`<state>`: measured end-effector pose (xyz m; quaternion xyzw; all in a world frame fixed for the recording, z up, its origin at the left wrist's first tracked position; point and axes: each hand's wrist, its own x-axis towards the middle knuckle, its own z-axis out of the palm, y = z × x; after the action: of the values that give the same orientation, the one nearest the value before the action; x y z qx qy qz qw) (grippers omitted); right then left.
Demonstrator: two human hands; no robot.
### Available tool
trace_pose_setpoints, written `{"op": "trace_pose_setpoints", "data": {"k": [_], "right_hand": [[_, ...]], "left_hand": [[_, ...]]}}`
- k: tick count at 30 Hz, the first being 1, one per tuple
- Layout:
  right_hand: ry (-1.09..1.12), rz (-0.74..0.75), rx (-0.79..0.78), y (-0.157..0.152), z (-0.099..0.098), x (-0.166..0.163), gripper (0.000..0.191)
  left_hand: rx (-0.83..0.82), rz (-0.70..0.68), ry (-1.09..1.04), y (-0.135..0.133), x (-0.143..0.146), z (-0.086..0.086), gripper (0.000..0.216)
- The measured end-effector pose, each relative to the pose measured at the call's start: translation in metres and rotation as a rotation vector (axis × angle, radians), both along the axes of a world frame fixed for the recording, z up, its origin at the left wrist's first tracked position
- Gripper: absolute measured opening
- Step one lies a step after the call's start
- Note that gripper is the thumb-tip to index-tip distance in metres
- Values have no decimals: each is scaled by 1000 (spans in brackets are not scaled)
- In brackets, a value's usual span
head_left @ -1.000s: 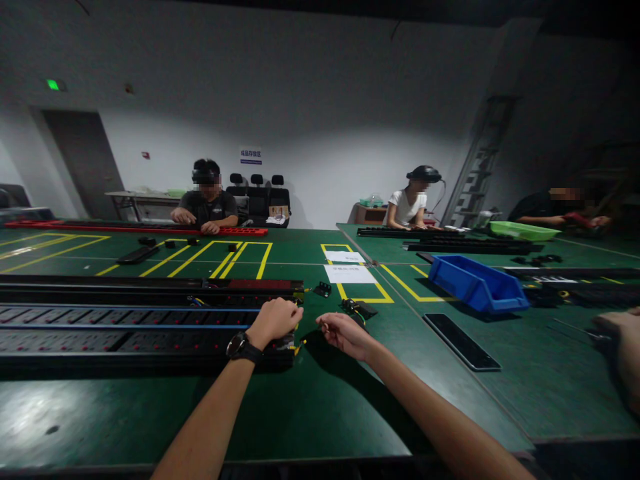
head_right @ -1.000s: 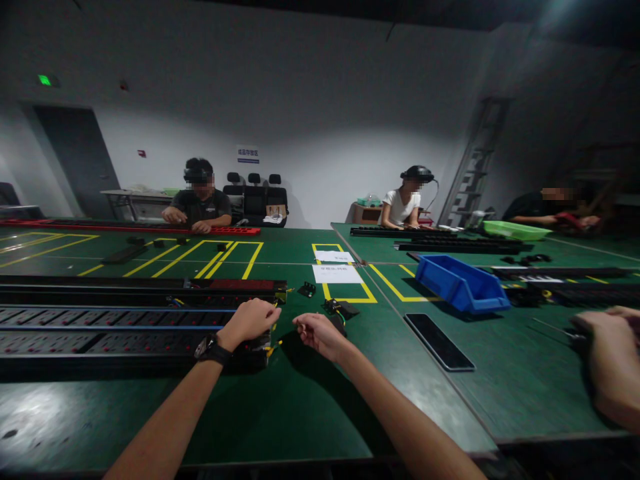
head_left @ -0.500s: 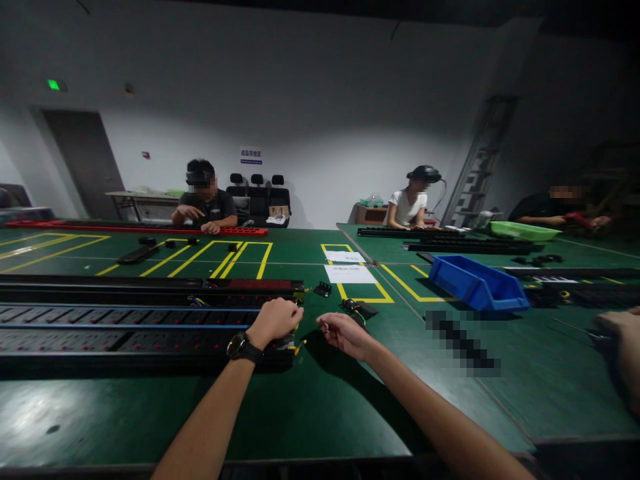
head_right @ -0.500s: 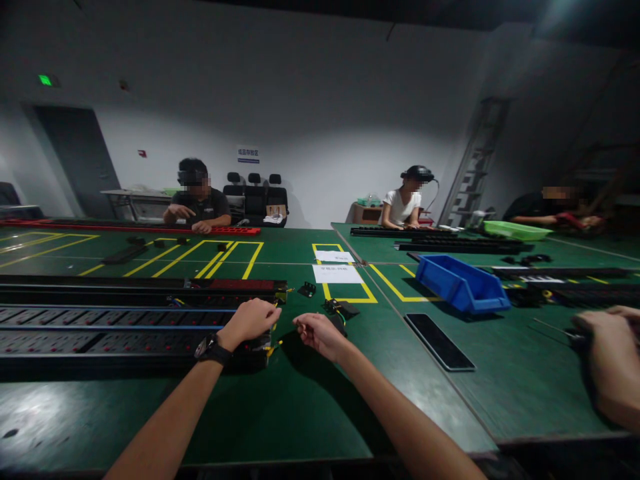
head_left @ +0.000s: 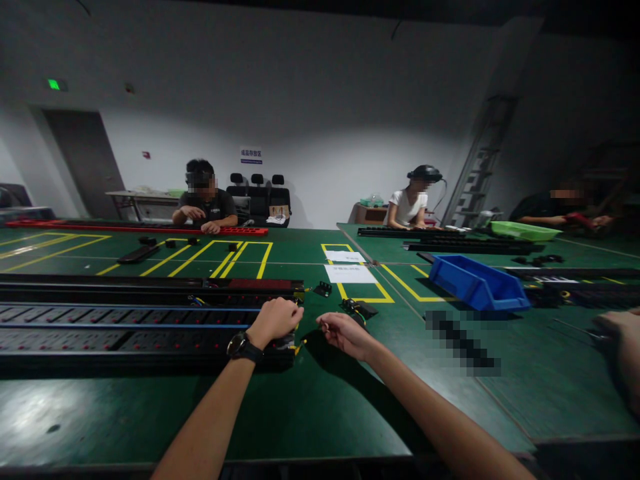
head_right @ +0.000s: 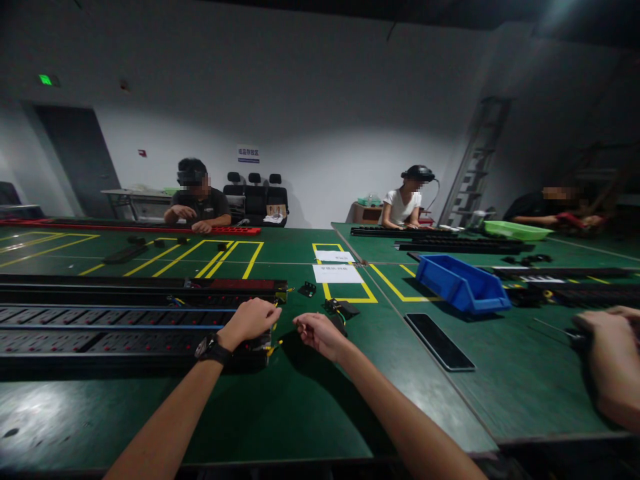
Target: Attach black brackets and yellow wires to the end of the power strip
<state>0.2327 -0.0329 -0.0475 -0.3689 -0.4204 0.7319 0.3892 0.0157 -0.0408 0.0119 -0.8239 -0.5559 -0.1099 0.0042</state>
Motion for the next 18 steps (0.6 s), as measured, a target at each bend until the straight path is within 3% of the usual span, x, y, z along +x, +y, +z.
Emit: {"op": "trace_pose_setpoints", "data": {"k": [18], "right_hand": [[-4, -3, 6, 3, -6, 0, 16]], "left_hand": [[-11, 16, 7, -1, 0, 1, 52]]}}
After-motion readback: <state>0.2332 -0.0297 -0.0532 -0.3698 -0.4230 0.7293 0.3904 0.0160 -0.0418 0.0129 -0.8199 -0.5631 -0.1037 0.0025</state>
